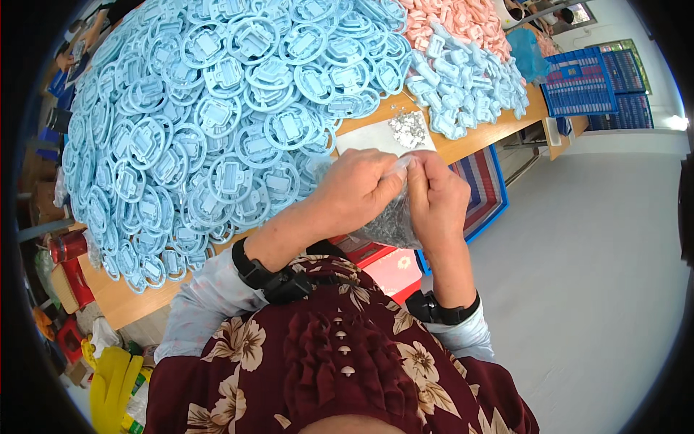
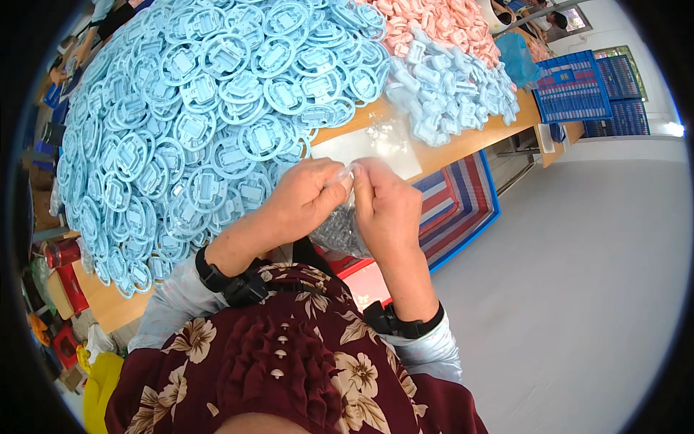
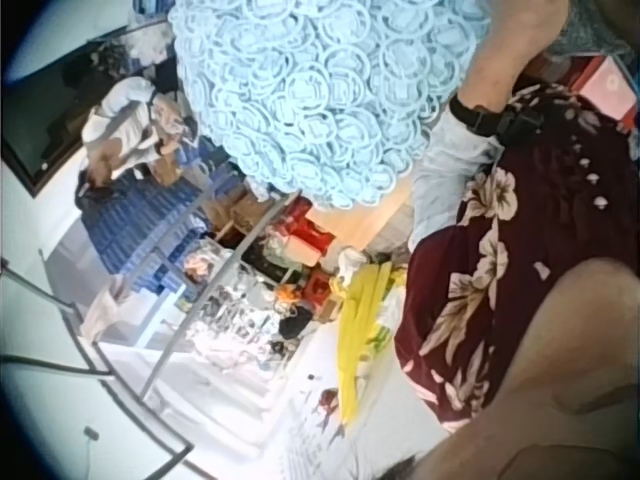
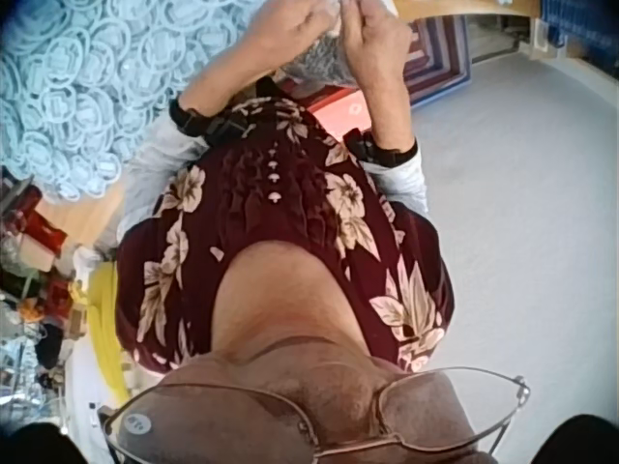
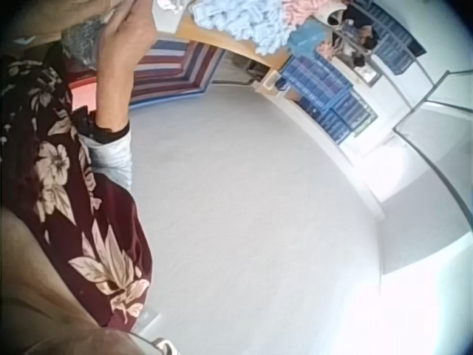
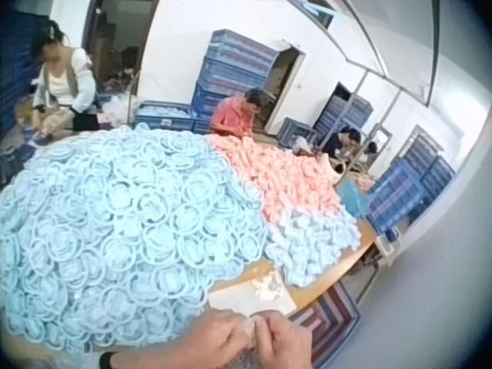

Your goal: Assembling small metal pins into blue plastic circular frames at a manufacturing workbench.

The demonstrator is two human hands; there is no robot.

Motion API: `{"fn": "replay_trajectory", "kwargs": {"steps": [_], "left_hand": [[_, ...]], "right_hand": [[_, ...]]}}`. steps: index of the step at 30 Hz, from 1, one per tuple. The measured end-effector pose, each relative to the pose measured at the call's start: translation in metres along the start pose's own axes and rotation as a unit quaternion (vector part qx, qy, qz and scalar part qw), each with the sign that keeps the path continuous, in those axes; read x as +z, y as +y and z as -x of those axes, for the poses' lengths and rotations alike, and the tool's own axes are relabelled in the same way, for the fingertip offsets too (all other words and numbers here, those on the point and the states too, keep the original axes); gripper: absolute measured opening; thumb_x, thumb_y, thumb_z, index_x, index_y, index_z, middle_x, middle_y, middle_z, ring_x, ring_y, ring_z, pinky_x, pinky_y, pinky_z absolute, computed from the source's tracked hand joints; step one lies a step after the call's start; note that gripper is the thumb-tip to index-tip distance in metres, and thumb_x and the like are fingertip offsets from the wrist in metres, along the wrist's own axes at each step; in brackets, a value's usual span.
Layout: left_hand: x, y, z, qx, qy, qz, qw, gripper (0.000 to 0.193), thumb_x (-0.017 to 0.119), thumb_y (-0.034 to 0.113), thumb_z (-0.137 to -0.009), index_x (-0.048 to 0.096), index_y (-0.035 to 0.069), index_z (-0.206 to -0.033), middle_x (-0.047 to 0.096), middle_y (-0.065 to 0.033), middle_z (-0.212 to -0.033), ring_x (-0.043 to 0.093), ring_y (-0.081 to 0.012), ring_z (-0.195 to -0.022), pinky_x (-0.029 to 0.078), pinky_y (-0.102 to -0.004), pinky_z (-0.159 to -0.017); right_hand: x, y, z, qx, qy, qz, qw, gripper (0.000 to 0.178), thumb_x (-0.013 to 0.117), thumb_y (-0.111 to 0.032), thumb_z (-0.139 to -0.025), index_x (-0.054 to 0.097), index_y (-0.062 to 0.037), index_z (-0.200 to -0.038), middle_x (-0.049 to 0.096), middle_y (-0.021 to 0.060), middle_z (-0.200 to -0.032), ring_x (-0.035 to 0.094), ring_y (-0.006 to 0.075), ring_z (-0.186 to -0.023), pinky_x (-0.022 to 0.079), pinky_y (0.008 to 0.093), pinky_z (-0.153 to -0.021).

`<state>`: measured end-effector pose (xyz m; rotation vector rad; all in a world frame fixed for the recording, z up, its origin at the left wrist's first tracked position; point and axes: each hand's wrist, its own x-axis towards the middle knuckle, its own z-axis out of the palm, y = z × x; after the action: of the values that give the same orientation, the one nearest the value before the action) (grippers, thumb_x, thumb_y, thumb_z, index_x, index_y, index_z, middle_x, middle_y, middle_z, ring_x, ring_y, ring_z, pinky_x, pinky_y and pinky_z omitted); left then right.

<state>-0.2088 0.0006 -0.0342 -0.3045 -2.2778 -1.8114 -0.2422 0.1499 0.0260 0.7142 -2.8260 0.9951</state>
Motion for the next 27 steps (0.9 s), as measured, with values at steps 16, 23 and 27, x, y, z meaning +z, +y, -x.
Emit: {"fn": "replay_trajectory", "kwargs": {"steps": [16, 23, 27], "left_hand": [[-0.027, -0.009, -0.007, 0.039, 0.16, -0.059, 0.985, 0.022, 0.05, 0.015, -0.088, 0.054, -0.001, -0.073, 0.055, -0.0199, -0.065, 0.055, -0.0402, -0.067, 0.042, -0.0511, -0.063], [-0.037, -0.02, -0.003, 0.022, 0.131, -0.041, 0.99, 0.019, 0.049, 0.012, -0.089, 0.056, -0.004, -0.08, 0.05, -0.0178, -0.07, 0.049, -0.0326, -0.068, 0.037, -0.0437, -0.063], [-0.042, -0.017, 0.0, -0.002, 0.128, -0.037, 0.991, 0.022, 0.049, 0.014, -0.091, 0.058, -0.002, -0.08, 0.053, -0.0159, -0.073, 0.05, -0.0302, -0.069, 0.039, -0.0409, -0.065]], "right_hand": [[0.053, 0.0, -0.052, 0.094, -0.025, -0.225, 0.97, 0.028, 0.056, -0.023, -0.098, 0.07, 0.0003, -0.098, 0.064, 0.004, -0.071, 0.058, 0.0108, -0.063, 0.045, 0.0281, -0.06], [0.064, -0.002, -0.064, 0.114, -0.037, -0.297, 0.947, 0.023, 0.059, -0.018, -0.096, 0.07, 0.0014, -0.099, 0.064, 0.0022, -0.072, 0.056, 0.0084, -0.063, 0.045, 0.0261, -0.06], [0.058, 0.019, -0.073, 0.059, -0.091, -0.292, 0.95, 0.022, 0.062, -0.02, -0.094, 0.07, 0.0004, -0.096, 0.065, 0.0037, -0.07, 0.057, 0.0101, -0.063, 0.046, 0.0283, -0.059]]}}
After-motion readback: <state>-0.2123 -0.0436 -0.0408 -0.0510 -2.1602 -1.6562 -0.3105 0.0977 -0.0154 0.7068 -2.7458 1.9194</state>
